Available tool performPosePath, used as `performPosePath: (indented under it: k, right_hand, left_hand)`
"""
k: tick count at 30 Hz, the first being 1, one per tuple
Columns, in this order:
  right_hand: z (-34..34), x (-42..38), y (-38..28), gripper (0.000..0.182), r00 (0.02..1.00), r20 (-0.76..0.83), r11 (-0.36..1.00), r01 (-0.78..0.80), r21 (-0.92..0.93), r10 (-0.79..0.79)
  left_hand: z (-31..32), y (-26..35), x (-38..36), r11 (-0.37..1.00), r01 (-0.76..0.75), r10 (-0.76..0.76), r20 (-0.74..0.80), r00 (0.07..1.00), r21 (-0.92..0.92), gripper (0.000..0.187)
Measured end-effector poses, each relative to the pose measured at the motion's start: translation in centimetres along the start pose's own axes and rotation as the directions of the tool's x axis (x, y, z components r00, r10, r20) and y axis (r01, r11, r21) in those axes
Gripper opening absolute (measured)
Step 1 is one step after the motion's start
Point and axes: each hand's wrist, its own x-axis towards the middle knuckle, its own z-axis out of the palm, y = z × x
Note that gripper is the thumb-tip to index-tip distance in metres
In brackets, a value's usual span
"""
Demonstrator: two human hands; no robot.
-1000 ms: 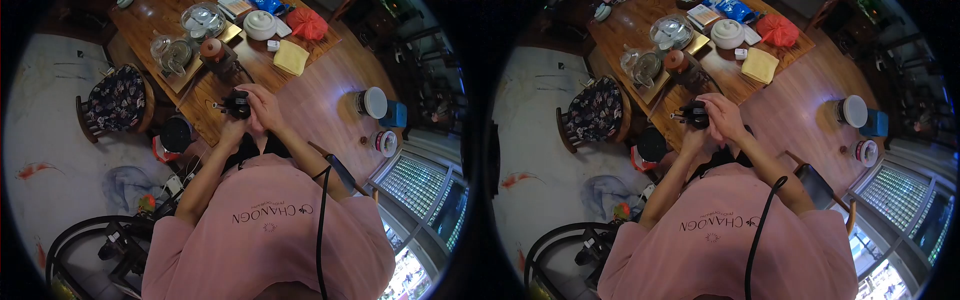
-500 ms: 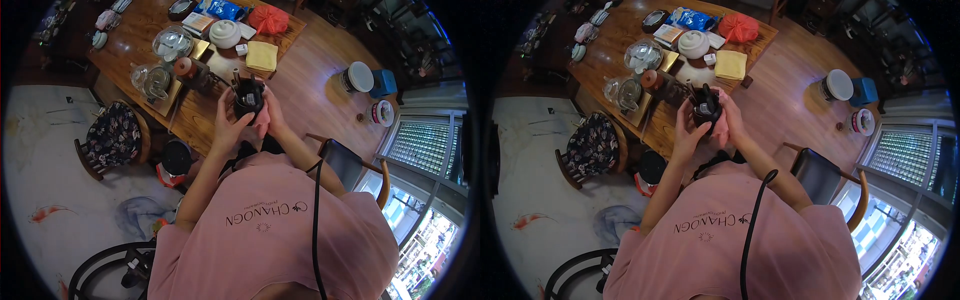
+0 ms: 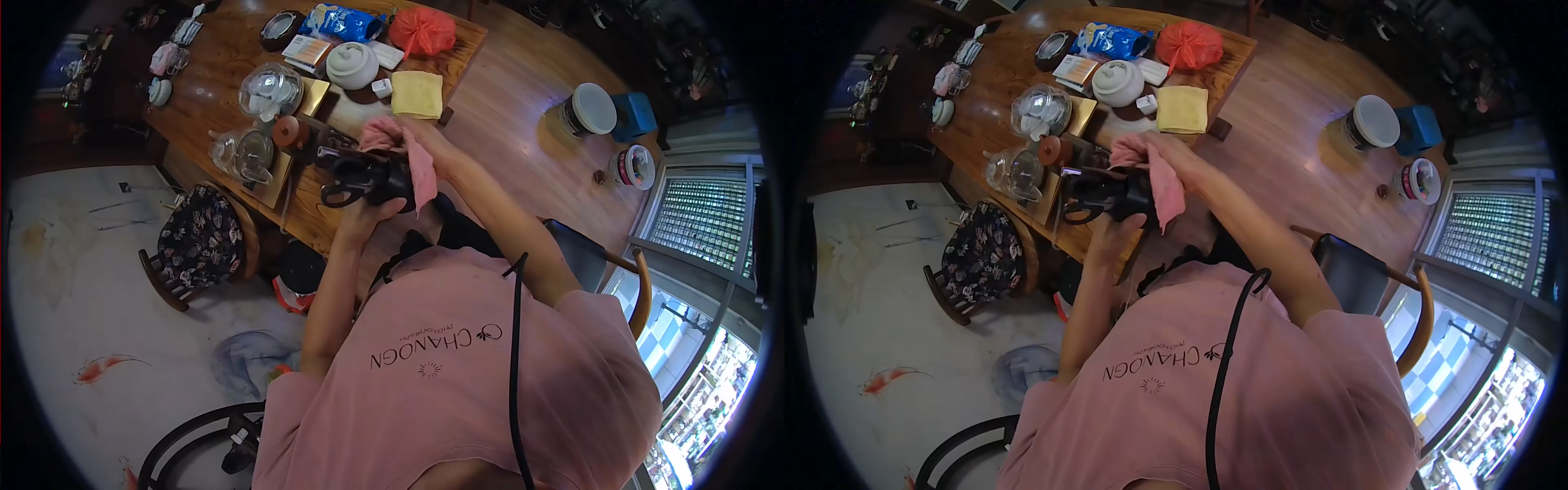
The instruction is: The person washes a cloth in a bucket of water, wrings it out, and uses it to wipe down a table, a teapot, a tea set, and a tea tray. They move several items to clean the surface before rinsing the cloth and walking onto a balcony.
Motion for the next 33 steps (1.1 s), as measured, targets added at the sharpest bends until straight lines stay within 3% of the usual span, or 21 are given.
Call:
performPosePath:
  k: [1, 3, 4, 5, 7, 8, 9, 10, 11, 12, 13, 14, 15, 16, 17, 18, 19, 20, 23, 27, 33]
  right_hand:
    - [-1.3, 0.4, 1.2, 0.035, 1.0, -0.001, 1.0, 0.008, 0.006, -0.008]
    - [-3.8, 0.5, 3.7, 0.034, 0.92, 0.249, 0.953, 0.3, 0.049, -0.302]
    - [-2.0, -1.4, 3.1, 0.031, 0.933, 0.141, 0.942, 0.32, 0.105, -0.332]
    - [-2.3, -1.8, 4.1, 0.031, 0.933, 0.145, 0.943, 0.316, 0.103, -0.329]
    - [-4.5, -1.1, 7.0, 0.038, 0.998, 0.005, 0.954, 0.061, 0.292, -0.066]
    - [-6.3, -0.2, 7.8, 0.043, 0.997, -0.004, 0.971, 0.072, 0.227, -0.073]
    - [-16.3, 3.4, 15.9, 0.043, 0.997, 0.006, 0.974, 0.068, 0.217, -0.071]
    - [-24.8, 9.6, 22.3, 0.041, 0.885, -0.227, 0.842, -0.266, 0.47, 0.406]
    - [-33.5, 14.3, 27.6, 0.04, 0.517, -0.289, 0.531, -0.414, 0.739, 0.806]
    - [-41.4, 15.7, 32.3, 0.039, 0.016, -0.155, 0.152, -0.322, 0.935, 0.988]
    - [-46.9, 21.3, 35.6, 0.038, -0.442, 0.133, -0.158, -0.018, 0.987, 0.887]
    - [-46.9, 20.0, 35.5, 0.038, -0.457, 0.129, -0.155, -0.019, 0.988, 0.88]
    - [-46.4, 17.2, 34.9, 0.039, -0.565, 0.059, -0.071, 0.0, 0.997, 0.823]
    - [-44.9, 14.2, 33.7, 0.041, -0.663, -0.006, 0.014, 0.006, 1.0, 0.749]
    - [-39.8, 9.6, 28.8, 0.044, -0.418, -0.472, 0.365, -0.312, 0.877, 0.776]
    - [-34.2, 3.9, 22.6, 0.048, -0.035, -0.791, 0.685, -0.478, 0.549, 0.61]
    - [-25.7, -1.2, 14.8, 0.052, 0.38, -0.876, 0.889, -0.446, 0.108, 0.297]
    - [-14.2, -2.0, 5.8, 0.057, 0.713, -0.698, 0.92, -0.224, -0.322, -0.07]
    - [-16.2, -2.0, 6.1, 0.061, 0.666, -0.742, 0.943, -0.192, -0.271, -0.077]
    - [-18.6, -2.0, 7.4, 0.062, 0.708, -0.706, 0.949, -0.241, -0.202, 0.029]
    - [-20.2, -0.5, 8.9, 0.062, 0.798, -0.603, 0.933, -0.232, -0.275, 0.021]
  left_hand:
    - [0.3, 0.4, 0.4, 0.998, -0.063, 0.063, 0.002, 0.998, 0.0, 0.079]
    - [0.6, 0.6, 1.4, 0.989, -0.116, 0.118, -0.02, 0.993, 0.091, 0.072]
    - [0.8, 0.5, 1.8, 0.971, -0.159, 0.17, -0.048, 0.984, 0.177, 0.066]
    - [1.2, -0.2, 2.3, 0.971, -0.16, 0.172, -0.053, 0.984, 0.175, 0.066]
    - [2.1, -3.1, 3.3, 0.946, -0.058, 0.089, -0.083, 0.993, 0.318, 0.065]
    - [2.5, -4.0, 3.5, 0.946, -0.061, 0.095, -0.091, 0.991, 0.318, 0.065]
    - [3.2, -4.8, 3.8, 0.96, -0.072, 0.1, -0.091, 0.991, 0.271, 0.065]
    - [3.6, -6.1, 4.1, 0.972, -0.081, 0.103, -0.092, 0.99, 0.221, 0.065]
    - [3.3, -8.8, 5.6, 0.791, -0.332, 0.399, -0.021, 0.917, 0.513, 0.067]
    - [3.4, -9.3, 6.2, 0.795, -0.327, 0.399, -0.035, 0.916, 0.511, 0.067]
    - [3.6, -9.5, 6.5, 0.829, -0.29, 0.366, -0.072, 0.928, 0.478, 0.066]
    - [3.8, -9.6, 6.8, 0.86, -0.252, 0.33, -0.107, 0.938, 0.443, 0.065]
    - [3.8, -9.8, 7.3, 0.864, -0.243, 0.327, -0.123, 0.937, 0.442, 0.065]
    - [3.8, -10.2, 7.9, 0.947, -0.113, 0.201, -0.283, 0.938, 0.299, 0.063]
    - [3.6, -10.4, 8.6, 0.991, 0.004, 0.051, -0.413, 0.909, 0.131, 0.061]
    - [2.9, -9.9, 9.9, 0.988, 0.033, 0.042, -0.473, 0.88, 0.149, 0.054]
    - [2.3, -9.9, 11.5, 0.988, -0.03, 0.108, -0.536, 0.837, 0.152, 0.052]
    - [1.6, -10.0, 13.2, 0.983, -0.092, 0.171, -0.598, 0.783, 0.16, 0.049]
    - [-1.5, -13.4, 16.5, 0.979, -0.12, 0.201, -0.678, 0.707, 0.165, 0.05]
    - [-3.0, -14.5, 19.1, 0.95, -0.193, 0.313, -0.709, 0.631, 0.247, 0.059]
    - [-3.4, -16.4, 19.7, 0.925, 0.01, 0.3, -0.746, 0.595, 0.38, 0.09]
